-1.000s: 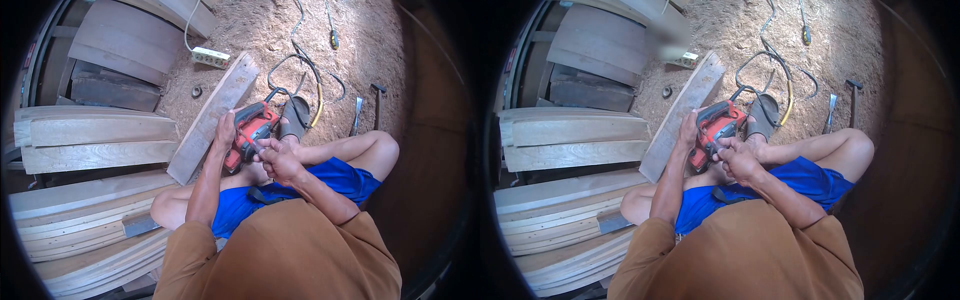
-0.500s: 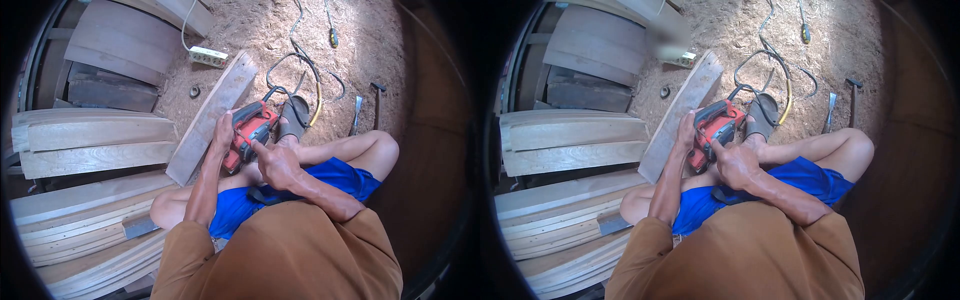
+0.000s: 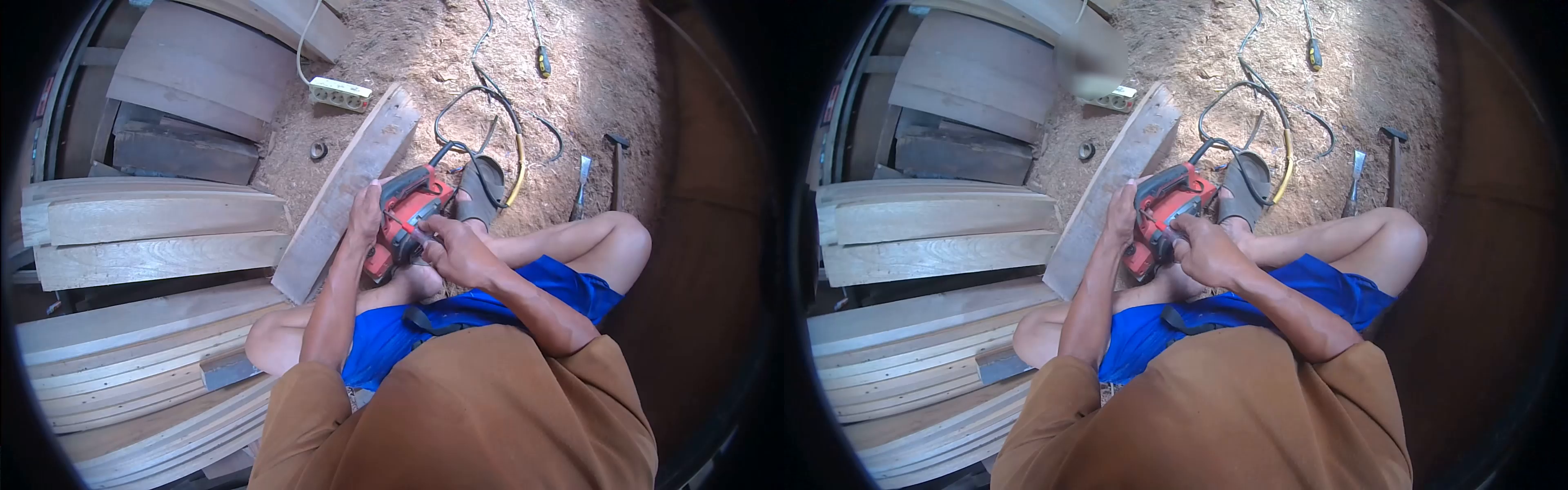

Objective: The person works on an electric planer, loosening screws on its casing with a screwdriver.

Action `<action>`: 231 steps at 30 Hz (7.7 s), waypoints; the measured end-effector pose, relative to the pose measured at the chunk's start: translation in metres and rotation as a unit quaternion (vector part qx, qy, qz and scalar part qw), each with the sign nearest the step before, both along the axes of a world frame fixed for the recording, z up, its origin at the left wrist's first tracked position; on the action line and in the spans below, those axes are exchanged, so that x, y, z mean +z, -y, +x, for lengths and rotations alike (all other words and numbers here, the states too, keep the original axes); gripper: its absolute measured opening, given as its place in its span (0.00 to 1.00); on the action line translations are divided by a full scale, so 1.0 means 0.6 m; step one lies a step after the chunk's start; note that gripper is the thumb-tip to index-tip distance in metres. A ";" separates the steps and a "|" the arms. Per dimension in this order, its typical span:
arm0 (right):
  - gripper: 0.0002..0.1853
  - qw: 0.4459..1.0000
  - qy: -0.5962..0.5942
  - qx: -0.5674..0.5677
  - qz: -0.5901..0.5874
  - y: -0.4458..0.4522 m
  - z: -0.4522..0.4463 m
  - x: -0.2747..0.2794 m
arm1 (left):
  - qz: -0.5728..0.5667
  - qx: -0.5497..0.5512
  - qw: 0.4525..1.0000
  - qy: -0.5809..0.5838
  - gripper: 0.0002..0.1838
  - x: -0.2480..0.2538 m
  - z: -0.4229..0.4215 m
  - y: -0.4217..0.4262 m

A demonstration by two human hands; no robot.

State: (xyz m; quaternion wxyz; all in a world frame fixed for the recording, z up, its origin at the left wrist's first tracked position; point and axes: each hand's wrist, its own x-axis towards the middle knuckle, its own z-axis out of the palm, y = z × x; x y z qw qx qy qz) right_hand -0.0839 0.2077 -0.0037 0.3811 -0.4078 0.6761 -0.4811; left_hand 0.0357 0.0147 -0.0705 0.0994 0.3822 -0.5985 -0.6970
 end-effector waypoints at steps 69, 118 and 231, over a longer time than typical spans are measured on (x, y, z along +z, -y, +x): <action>0.15 0.959 0.231 -0.039 0.156 0.005 -0.010 -0.003 | 0.007 0.011 1.000 -0.015 0.32 0.006 -0.001 -0.004; 0.09 0.814 0.540 -0.083 0.198 0.016 -0.043 -0.002 | -0.011 0.000 0.999 0.046 0.32 0.002 0.004 -0.001; 0.12 0.987 0.100 0.086 0.093 -0.020 -0.043 -0.010 | 0.003 0.063 0.998 -0.023 0.32 -0.013 -0.006 -0.023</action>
